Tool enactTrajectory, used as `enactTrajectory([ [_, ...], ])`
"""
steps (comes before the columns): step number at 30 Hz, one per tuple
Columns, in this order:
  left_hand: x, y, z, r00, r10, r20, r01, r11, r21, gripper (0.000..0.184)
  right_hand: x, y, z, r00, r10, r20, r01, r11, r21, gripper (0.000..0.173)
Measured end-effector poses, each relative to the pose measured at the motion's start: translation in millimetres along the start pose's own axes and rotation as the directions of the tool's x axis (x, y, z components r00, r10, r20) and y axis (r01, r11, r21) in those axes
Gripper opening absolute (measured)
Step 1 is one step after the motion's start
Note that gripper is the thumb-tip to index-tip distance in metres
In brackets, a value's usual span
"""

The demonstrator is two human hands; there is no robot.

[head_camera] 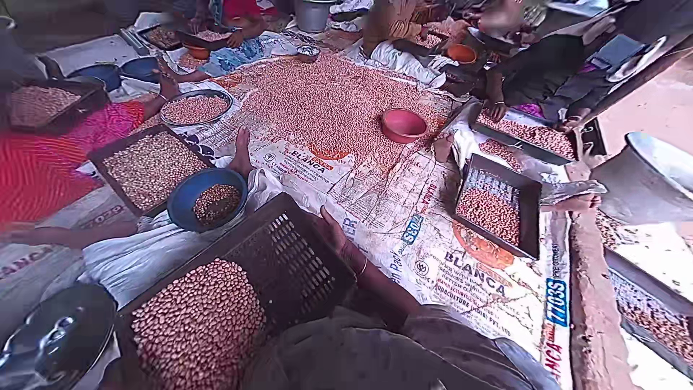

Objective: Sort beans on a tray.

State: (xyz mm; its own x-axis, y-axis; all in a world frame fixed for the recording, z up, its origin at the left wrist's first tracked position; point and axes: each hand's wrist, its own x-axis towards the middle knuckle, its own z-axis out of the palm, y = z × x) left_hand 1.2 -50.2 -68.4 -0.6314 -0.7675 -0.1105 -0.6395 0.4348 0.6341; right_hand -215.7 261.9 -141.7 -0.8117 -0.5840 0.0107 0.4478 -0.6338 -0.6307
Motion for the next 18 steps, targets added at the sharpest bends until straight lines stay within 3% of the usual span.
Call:
enactTrajectory([
  [1,19,-43,19,0.991,0.087,-0.101,-0.085,0.996,0.020,0.044,0,-5,-4,0.995,0.016,-0.099,-0.033,0.984,-0.175,0.047],
  [2,31,-69,29,0.990,0.069,-0.125,-0.063,0.997,0.052,0.046,-1,-7,-7,0.988,0.017,-0.156,-0.077,0.919,-0.387,0.049],
  [4,40,-78,34,0.996,-0.052,-0.070,0.061,0.991,0.119,0.046,-4,-6,-14,0.989,-0.004,-0.151,-0.105,0.696,-0.710,0.075],
  [6,39,-78,37,0.988,-0.130,-0.077,0.138,0.985,0.099,0.042,-8,-1,-17,0.996,-0.012,-0.090,-0.073,0.485,-0.871,0.087],
  [9,29,-67,31,0.992,-0.120,-0.037,0.122,0.991,0.064,0.038,-12,1,-8,0.994,-0.083,-0.068,-0.036,0.338,-0.941,0.080],
  [12,36,-70,27,0.986,-0.166,0.031,0.164,0.986,0.037,0.036,-13,-2,-4,0.998,-0.066,-0.015,0.000,0.229,-0.974,0.082],
  [15,13,-74,17,0.979,-0.178,0.096,0.182,0.983,-0.031,0.033,-17,1,6,0.997,-0.079,0.025,0.041,0.202,-0.979,0.084],
  [18,-29,-88,13,0.995,-0.071,0.065,0.078,0.991,-0.106,0.039,-23,2,14,0.998,-0.060,0.011,0.025,0.232,-0.972,0.088],
])
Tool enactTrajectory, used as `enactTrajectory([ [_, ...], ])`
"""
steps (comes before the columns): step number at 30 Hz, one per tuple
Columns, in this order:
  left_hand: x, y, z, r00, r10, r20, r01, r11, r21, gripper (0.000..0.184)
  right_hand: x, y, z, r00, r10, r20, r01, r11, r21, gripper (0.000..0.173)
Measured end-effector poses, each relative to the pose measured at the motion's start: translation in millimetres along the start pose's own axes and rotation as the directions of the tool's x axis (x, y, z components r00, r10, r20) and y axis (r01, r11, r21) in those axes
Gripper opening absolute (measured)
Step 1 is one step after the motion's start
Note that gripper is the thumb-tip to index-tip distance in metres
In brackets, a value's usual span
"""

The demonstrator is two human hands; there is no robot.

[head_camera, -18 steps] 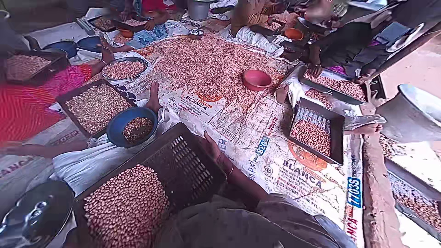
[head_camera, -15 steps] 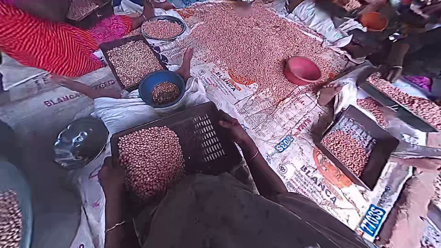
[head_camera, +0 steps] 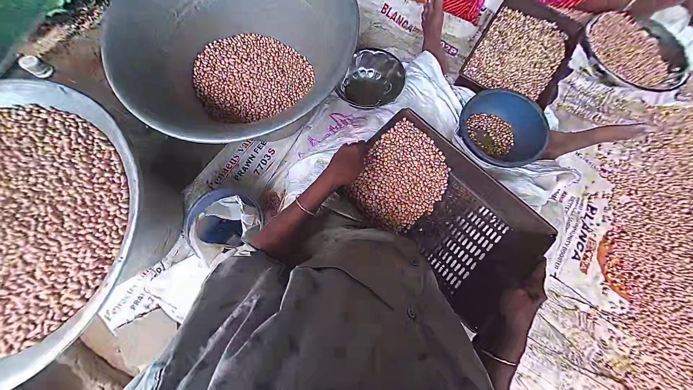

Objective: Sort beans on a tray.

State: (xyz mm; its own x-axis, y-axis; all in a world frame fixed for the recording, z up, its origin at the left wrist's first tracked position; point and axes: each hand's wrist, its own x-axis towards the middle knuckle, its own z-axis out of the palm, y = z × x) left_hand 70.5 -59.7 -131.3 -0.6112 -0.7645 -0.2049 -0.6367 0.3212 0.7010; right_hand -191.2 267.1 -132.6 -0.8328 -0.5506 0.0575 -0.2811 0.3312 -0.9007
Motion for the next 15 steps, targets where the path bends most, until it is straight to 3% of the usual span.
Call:
enactTrajectory([
  [3,-64,-27,-1,0.974,0.095,-0.205,-0.119,0.987,-0.109,0.038,0,-1,1,1.000,0.002,0.013,-0.002,1.000,0.003,0.086],
  [7,-139,-69,0,0.930,0.001,-0.367,-0.084,0.974,-0.210,0.029,-1,-3,3,1.000,-0.006,0.020,0.005,1.000,0.019,0.086],
  [11,-215,-96,32,0.951,-0.204,-0.233,0.151,0.962,-0.228,0.024,2,4,-2,0.999,-0.016,0.042,0.016,1.000,-0.002,0.087],
  [15,-250,-124,71,0.910,-0.371,-0.188,0.315,0.910,-0.268,0.031,3,15,-8,0.993,-0.086,0.083,0.079,0.993,0.084,0.085],
])
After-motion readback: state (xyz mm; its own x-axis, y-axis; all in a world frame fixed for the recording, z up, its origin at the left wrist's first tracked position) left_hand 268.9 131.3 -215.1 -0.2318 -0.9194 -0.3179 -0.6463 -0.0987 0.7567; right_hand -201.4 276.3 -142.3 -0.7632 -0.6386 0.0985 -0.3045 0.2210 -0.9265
